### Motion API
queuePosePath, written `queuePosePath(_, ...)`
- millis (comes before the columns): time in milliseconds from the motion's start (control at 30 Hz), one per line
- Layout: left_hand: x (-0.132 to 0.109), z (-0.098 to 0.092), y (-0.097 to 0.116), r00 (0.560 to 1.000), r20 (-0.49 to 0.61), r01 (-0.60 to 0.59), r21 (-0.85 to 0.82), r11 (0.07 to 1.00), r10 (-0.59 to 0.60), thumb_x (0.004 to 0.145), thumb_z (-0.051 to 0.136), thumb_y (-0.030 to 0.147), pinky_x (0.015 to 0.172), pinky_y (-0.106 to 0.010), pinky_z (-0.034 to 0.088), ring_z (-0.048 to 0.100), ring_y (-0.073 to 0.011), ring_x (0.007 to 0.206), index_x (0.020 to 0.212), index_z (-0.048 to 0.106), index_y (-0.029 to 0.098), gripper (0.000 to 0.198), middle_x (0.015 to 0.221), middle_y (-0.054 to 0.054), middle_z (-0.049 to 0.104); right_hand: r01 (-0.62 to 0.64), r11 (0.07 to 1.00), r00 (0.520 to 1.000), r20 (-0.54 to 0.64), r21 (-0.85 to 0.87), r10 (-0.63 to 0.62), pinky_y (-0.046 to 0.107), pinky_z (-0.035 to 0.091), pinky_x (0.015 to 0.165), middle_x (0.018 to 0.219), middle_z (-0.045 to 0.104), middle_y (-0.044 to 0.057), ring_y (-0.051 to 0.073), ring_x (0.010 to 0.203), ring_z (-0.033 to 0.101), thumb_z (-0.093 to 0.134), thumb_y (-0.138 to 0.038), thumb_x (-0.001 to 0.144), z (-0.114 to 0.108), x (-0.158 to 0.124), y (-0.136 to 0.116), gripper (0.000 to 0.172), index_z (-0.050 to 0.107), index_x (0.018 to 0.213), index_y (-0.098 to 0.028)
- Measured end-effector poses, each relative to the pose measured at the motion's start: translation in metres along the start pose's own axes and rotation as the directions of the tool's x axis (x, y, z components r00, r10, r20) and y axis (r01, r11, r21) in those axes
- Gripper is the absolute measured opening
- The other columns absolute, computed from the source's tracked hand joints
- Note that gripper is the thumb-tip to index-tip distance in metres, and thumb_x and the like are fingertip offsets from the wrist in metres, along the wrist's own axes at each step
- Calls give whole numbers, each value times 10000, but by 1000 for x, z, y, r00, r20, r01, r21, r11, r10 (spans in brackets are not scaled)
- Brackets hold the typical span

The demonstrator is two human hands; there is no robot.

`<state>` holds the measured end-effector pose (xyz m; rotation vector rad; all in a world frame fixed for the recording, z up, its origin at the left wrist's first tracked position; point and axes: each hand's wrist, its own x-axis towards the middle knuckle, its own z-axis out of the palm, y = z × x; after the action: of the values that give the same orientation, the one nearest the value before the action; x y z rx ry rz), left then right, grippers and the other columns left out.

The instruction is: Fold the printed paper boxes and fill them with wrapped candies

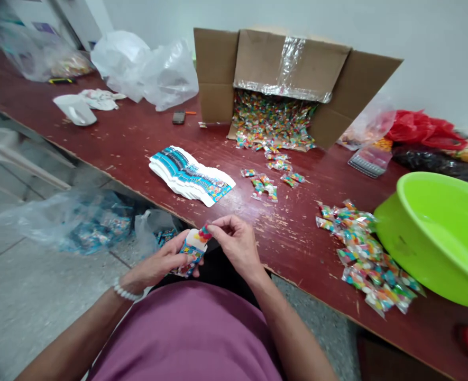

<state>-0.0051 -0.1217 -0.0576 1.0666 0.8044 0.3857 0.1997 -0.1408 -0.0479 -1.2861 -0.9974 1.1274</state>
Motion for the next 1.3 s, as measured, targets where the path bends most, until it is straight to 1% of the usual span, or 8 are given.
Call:
queuePosePath(167,1,15,2,998,-47,-51,-53,997,48,771,644,211,572,-217,475,636,-123,618,1084,547,206,328,848,-6,665,93,967,991,114,-236,-67,277,474,602,733,696,29,158,635,596,749,-380,803,5,-12,3,190,722,751,-199)
queuePosePath(300,3,19,6,986,-154,-94,-232,968,59,821,637,457,509,-243,483,639,-155,545,1089,578,184,386,783,-38,688,171,969,978,148,-179,-145,299,493,796,958,682,47,188,893,628,608,-427,917,2,-14,0,268,737,801,-223)
queuePosePath(400,4,22,7,977,-214,-81,-298,951,17,849,558,617,470,-259,482,630,-169,499,1029,623,138,516,732,-78,699,12,999,994,105,-43,-8,291,494,790,944,690,23,175,871,626,661,-470,873,-1,-11,-2,270,710,990,-232)
queuePosePath(533,5,26,3,965,-251,-154,-283,947,82,826,648,490,475,-261,520,652,-180,573,1082,607,168,413,754,-38,684,-195,978,921,356,80,154,273,499,700,801,676,-12,133,683,605,795,-450,761,4,-12,2,407,660,1065,-216)
queuePosePath(633,5,31,1,948,-284,-218,-264,939,141,805,687,432,442,-230,506,623,-155,548,1079,572,202,376,717,4,652,-226,962,912,380,157,152,268,510,630,769,656,-18,119,608,581,822,-451,730,14,-15,7,373,681,983,-215)
queuePosePath(833,7,30,3,987,-159,-83,-458,885,10,854,643,556,449,-247,528,649,-169,535,1091,556,212,427,708,-19,681,39,991,981,182,124,-61,304,542,579,962,719,40,127,571,616,808,-464,747,19,-15,13,270,700,731,-217)
queuePosePath(1000,11,28,1,989,-96,30,-595,803,-109,922,540,542,404,-283,537,643,-181,460,1029,589,204,358,626,-14,666,338,929,919,266,-152,-291,366,547,819,855,761,58,233,873,716,713,-415,855,9,-14,10,194,745,772,-243)
queuePosePath(1300,12,35,-2,975,-222,-78,-457,886,-29,915,508,545,404,-258,500,627,-180,454,1276,586,193,510,646,-18,666,-175,982,933,331,70,143,246,479,492,633,673,-16,109,480,564,865,-423,652,15,-7,9,318,680,746,-182)
